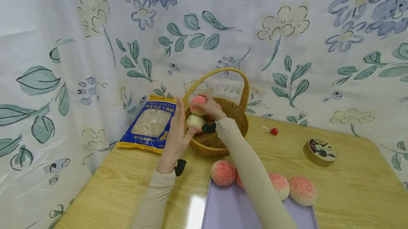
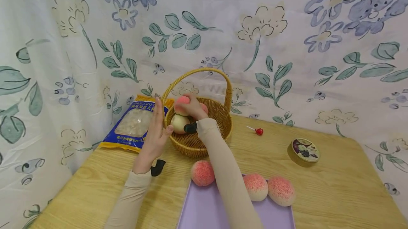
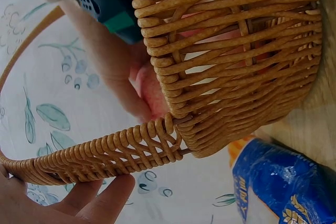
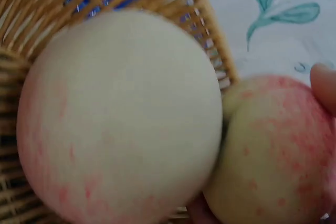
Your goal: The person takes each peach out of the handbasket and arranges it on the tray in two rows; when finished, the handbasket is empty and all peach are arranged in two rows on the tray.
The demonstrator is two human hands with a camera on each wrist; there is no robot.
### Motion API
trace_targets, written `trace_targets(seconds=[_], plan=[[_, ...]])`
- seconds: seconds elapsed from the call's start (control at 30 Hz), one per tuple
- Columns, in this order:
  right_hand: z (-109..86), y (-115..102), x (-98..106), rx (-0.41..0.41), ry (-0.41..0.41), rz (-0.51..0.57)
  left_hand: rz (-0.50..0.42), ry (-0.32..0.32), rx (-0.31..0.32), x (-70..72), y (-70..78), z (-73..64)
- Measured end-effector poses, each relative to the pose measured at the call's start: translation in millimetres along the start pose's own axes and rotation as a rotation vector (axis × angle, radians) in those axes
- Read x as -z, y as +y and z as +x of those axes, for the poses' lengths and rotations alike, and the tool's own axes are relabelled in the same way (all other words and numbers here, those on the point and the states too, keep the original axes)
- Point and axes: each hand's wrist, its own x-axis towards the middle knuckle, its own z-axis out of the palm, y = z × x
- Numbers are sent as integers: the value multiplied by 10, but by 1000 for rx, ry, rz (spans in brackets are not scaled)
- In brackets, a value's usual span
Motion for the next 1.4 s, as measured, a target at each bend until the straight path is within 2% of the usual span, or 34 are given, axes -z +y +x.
trace_targets(seconds=[0.23,0.43,0.6,0.73,0.93,1.07,1.2,1.3,1.4], plan=[[-110,13,38,-7,107,12,-9,-22,7,-47,71,12],[-301,-27,221,43,128,29,-2,-25,4,-19,43,22],[-579,-91,365,97,119,1,-5,-25,11,45,-8,42],[-890,-90,446,139,93,15,-9,-21,4,86,-36,60],[-1488,4,471,216,42,37,-2,-16,2,96,-46,69],[-1904,112,394,264,39,22,-3,-3,-23,77,-53,72],[-2277,221,275,262,10,26,0,11,-50,57,-40,77],[-2492,291,181,257,-18,-8,-10,14,-56,38,-22,79],[-2640,376,92,299,-41,-66,-22,6,-52,7,1,80]])
